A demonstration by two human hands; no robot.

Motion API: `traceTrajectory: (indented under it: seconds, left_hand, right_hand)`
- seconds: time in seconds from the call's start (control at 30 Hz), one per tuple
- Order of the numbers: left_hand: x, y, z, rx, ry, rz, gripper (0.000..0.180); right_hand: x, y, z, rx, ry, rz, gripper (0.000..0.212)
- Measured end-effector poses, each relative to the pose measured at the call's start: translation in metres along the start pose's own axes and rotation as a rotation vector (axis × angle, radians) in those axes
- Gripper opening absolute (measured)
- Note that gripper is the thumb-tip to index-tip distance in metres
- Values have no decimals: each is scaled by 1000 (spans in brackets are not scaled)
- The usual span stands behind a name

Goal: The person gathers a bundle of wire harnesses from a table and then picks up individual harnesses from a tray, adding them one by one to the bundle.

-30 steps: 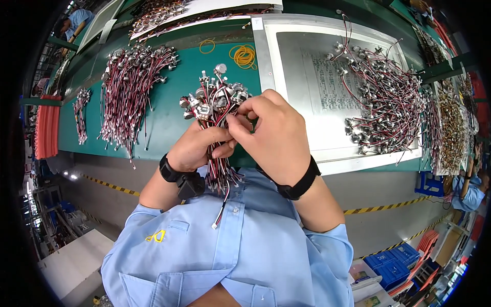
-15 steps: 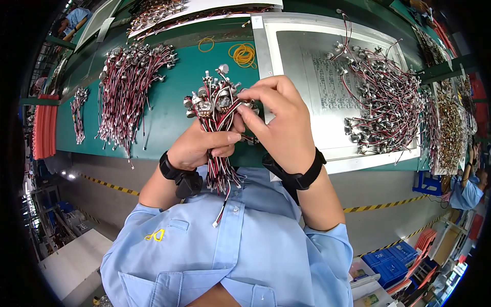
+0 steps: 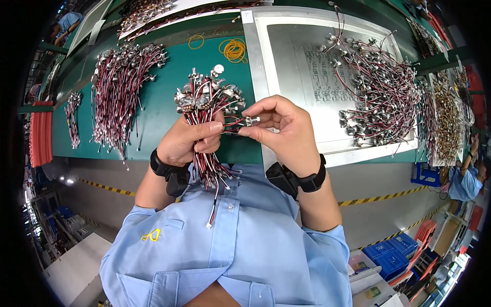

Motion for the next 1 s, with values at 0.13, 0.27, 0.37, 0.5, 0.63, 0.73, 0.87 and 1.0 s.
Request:
traceTrajectory:
  seconds: [0.13,0.27,0.37,0.5,0.63,0.73,0.87,1.0]
  left_hand:
    - [0,-1,1,56,2,46,14]
    - [-1,-2,1,76,4,77,13]
    - [-2,-2,2,89,6,93,13]
    - [-2,-2,3,111,8,109,14]
    - [-1,-2,4,123,2,108,14]
    - [-1,-1,3,133,-2,110,14]
    - [-1,0,3,140,-8,132,14]
    - [-1,0,3,144,-3,136,14]
  right_hand:
    - [-1,3,7,75,1,3,30]
    - [-1,4,10,90,-32,5,31]
    - [-2,4,11,123,-50,-14,31]
    - [-3,4,9,152,-65,-22,33]
    - [-5,5,9,137,-73,-28,34]
    - [-5,6,11,156,-76,-40,34]
    - [-4,6,10,178,-80,-48,33]
    - [-5,7,11,181,-79,-53,31]
Point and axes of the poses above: each hand's wrist, its own x-axis towards the middle knuckle, its own y-axis out of the back of the hand, z = x × y, the point moved 4 cm from there along x, towards the middle knuckle, and after that the axes turned 10 degrees about x, right-handed, at the moved point
